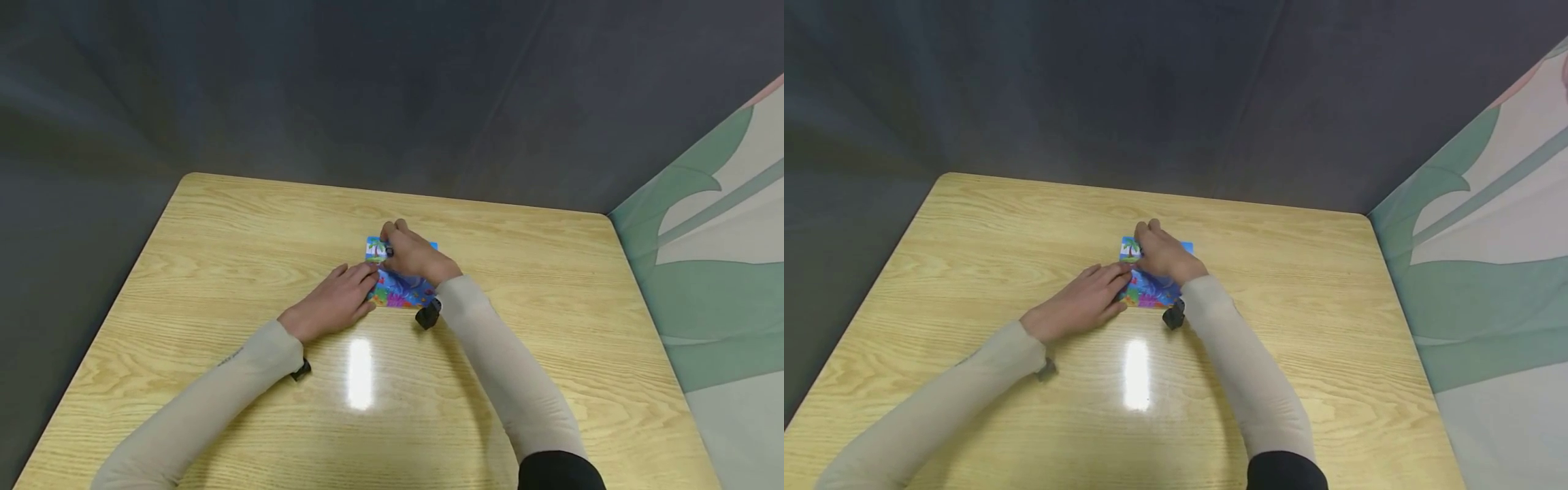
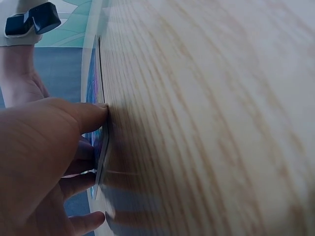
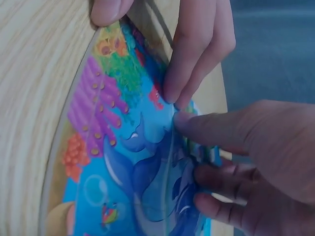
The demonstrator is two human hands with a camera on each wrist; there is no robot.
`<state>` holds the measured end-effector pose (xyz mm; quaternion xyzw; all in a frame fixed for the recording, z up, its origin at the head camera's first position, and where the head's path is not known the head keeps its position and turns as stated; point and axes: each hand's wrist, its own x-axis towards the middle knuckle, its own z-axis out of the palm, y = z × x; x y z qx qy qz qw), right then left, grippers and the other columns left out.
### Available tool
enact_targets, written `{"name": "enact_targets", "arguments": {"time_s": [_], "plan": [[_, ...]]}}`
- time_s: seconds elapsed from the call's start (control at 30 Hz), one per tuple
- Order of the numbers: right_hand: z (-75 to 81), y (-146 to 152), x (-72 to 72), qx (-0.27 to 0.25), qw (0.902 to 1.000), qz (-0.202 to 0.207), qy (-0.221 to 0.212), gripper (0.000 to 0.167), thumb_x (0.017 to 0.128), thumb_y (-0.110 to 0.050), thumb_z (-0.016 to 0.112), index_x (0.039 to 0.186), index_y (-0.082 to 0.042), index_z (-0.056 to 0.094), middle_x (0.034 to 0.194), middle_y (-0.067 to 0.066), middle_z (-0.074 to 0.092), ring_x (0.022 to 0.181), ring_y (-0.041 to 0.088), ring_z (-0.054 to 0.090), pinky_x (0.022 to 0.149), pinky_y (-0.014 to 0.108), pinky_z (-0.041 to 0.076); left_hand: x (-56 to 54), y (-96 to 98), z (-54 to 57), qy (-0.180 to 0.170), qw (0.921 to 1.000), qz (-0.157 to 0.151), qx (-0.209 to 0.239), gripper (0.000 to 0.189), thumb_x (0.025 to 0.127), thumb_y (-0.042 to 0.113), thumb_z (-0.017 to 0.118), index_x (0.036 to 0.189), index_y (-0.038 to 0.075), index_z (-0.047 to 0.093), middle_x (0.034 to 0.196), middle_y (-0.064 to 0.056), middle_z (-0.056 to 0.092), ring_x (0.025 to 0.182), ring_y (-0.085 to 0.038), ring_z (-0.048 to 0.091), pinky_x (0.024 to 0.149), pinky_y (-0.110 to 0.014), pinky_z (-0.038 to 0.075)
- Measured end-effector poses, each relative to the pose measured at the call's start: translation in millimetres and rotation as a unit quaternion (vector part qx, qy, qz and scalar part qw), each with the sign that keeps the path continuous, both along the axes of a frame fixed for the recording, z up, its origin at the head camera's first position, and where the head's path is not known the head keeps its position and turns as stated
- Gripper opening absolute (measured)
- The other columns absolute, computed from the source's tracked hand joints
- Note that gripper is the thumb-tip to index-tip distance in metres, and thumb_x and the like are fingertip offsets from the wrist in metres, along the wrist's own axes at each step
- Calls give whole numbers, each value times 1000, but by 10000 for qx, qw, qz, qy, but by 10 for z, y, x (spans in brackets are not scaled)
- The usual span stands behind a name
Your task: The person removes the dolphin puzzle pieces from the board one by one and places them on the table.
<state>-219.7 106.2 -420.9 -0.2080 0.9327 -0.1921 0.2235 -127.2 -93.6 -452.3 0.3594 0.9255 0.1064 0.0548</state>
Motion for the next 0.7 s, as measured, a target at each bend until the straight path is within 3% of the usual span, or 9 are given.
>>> {"name": "enact_targets", "arguments": {"time_s": [0.1, 0.3, 0.33, 0.43, 0.53, 0.6, 0.7], "plan": [[-51, 26, -4, -290, 9995, -52, 83, 44, 102, -23, 75, 137, -11, 50, 134, 10, 50, 108, 28, 57, 97, 44, 52, 0, 2, -15, 39, 10000, 4, 5, 57, 111, 34, 58, 156, 0, 51, 164, -15, 46, 157, -31, 42, 126, -62, 38], [-163, 72, 31, -889, 9958, -99, 197, 48, 104, -18, 71, 147, -11, 52, 153, 11, 54, 135, 30, 60, 114, 49, 51, 4, -6, -31, 87, 10000, 6, -28, 57, 112, 34, 57, 156, -1, 51, 164, -16, 46, 157, -31, 42, 125, -62, 40], [-178, 81, 41, -1035, 9944, -142, 179, 45, 106, -18, 68, 148, -12, 53, 152, 11, 56, 132, 30, 62, 112, 49, 53, 3, -7, -32, 72, 10000, 10, -43, 57, 112, 34, 56, 156, -1, 50, 165, -16, 45, 157, -31, 41, 125, -62, 39], [-221, 117, 60, -1488, 9881, -331, 216, 34, 110, -18, 60, 143, -12, 60, 130, 11, 68, 106, 26, 68, 92, 42, 58, 3, -8, -26, 38, 10000, 11, -66, 56, 112, 33, 56, 156, -1, 50, 165, -16, 44, 158, -31, 40, 125, -62, 39], [-230, 173, 60, -1997, 9776, -643, 182, 25, 112, -17, 57, 135, -11, 66, 107, 11, 72, 81, 22, 65, 70, 34, 53, 8, -5, -10, 35, 10000, -2, -56, 55, 112, 33, 56, 155, -1, 51, 165, -16, 45, 157, -31, 41, 124, -63, 40], [-213, 228, 41, -2185, 9722, -815, 222, 23, 111, -16, 58, 130, -10, 69, 101, 11, 71, 76, 21, 64, 65, 30, 50, 10, -4, -1, 37, 10000, -16, -50, 55, 112, 33, 57, 155, -1, 51, 165, -17, 45, 157, -31, 41, 124, -63, 40], [-156, 343, -6, -2287, 9678, -1014, 273, 22, 111, -16, 59, 129, -9, 69, 103, 12, 70, 76, 24, 65, 63, 29, 50, 5, -8, -3, 54, 10000, -15, -34, 55, 112, 33, 57, 155, 0, 51, 165, -16, 45, 157, -31, 41, 124, -63, 40]]}}
